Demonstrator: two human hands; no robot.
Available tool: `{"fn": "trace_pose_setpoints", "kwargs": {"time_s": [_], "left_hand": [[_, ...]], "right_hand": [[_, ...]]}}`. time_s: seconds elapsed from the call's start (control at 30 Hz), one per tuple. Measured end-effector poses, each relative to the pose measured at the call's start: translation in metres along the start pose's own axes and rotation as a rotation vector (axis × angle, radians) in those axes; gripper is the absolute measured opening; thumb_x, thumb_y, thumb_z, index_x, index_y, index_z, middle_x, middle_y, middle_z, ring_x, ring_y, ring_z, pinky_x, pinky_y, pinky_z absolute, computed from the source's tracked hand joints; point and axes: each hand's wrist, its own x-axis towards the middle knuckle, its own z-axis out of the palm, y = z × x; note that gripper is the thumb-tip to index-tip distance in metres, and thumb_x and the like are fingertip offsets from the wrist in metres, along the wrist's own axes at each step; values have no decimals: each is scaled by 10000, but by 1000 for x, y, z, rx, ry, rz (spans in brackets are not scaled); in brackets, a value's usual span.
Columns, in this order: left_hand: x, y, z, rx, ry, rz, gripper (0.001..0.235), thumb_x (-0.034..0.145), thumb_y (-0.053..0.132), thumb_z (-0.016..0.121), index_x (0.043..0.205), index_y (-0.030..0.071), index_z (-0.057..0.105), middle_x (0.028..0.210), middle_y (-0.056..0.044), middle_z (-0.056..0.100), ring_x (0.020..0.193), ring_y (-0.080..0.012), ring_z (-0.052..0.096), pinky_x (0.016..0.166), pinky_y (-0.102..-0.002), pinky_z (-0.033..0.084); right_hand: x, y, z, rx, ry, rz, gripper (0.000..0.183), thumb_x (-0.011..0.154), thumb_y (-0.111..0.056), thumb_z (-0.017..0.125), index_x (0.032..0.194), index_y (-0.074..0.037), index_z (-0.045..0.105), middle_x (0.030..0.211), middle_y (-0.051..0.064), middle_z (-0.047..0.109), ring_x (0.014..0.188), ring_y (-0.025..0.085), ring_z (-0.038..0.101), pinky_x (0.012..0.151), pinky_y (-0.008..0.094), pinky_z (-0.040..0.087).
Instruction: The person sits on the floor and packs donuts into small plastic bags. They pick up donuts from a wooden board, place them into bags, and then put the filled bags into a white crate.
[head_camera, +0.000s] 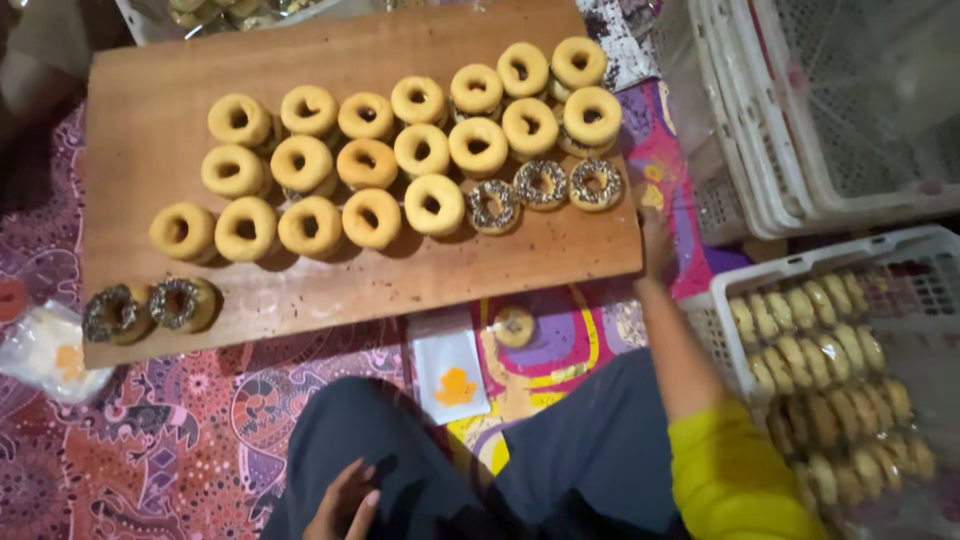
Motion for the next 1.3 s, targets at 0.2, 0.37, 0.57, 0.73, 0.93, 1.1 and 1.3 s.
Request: {"fn": "trace_pose_setpoints", "kwargs": {"time_s": [0.2,0.37,0.57,0.73,0.93,1.1,1.3], "left_hand": [[23,-54,4,110,52,16,586,815,108,782,1371,70,599,1152,-172,783,1044,-243,772,941,-384,575],[35,-15,12,237,-18,-61,562,814,145,806,1343,78,628,1147,-163,795,1059,-233,787,964,-369,585],[45,101,27,359,-139,152,534,842,167,789,1336,74,610,1205,-120,761,1163,-199,726,989,-327,536],[34,210,62,228,-219,287,435,897,159,719,1317,69,654,1239,-105,757,1145,-226,726,983,-327,538],[40,277,130,-81,-510,603,707,854,154,797,1467,-8,484,1468,-154,563,1374,-247,510,1130,-384,388],[45,261,162,-416,-762,248,326,989,122,798,1219,-83,690,1132,-147,765,1019,-190,732,890,-335,616],[30,232,146,-545,-392,97,270,969,101,708,1184,-9,587,1037,-124,740,909,-202,754,712,-304,590]], "right_hand": [[84,11,24,-124,216,-43,373,1054,-398,523,1174,-74,661,1032,246,693,799,516,659,659,604,517],[90,34,27,-371,193,-191,326,1051,-301,540,990,-28,706,907,194,732,785,403,728,681,537,573],[68,8,-26,-48,436,-175,202,996,-225,662,971,-54,766,874,198,746,775,383,720,676,497,554],[-65,-24,-123,964,92,-266,98,1091,-103,655,1118,-11,676,941,58,699,754,84,566,661,255,435],[-219,-67,-168,1062,-1024,-78,171,921,-122,654,1022,2,712,829,75,752,575,59,541,467,212,368],[-252,-102,-194,849,-1066,-166,186,977,-154,660,1017,5,749,777,60,682,554,89,523,501,232,423],[-315,-142,-225,599,94,-679,160,934,20,682,1059,-71,720,1043,78,699,879,162,663,764,267,536]]}}
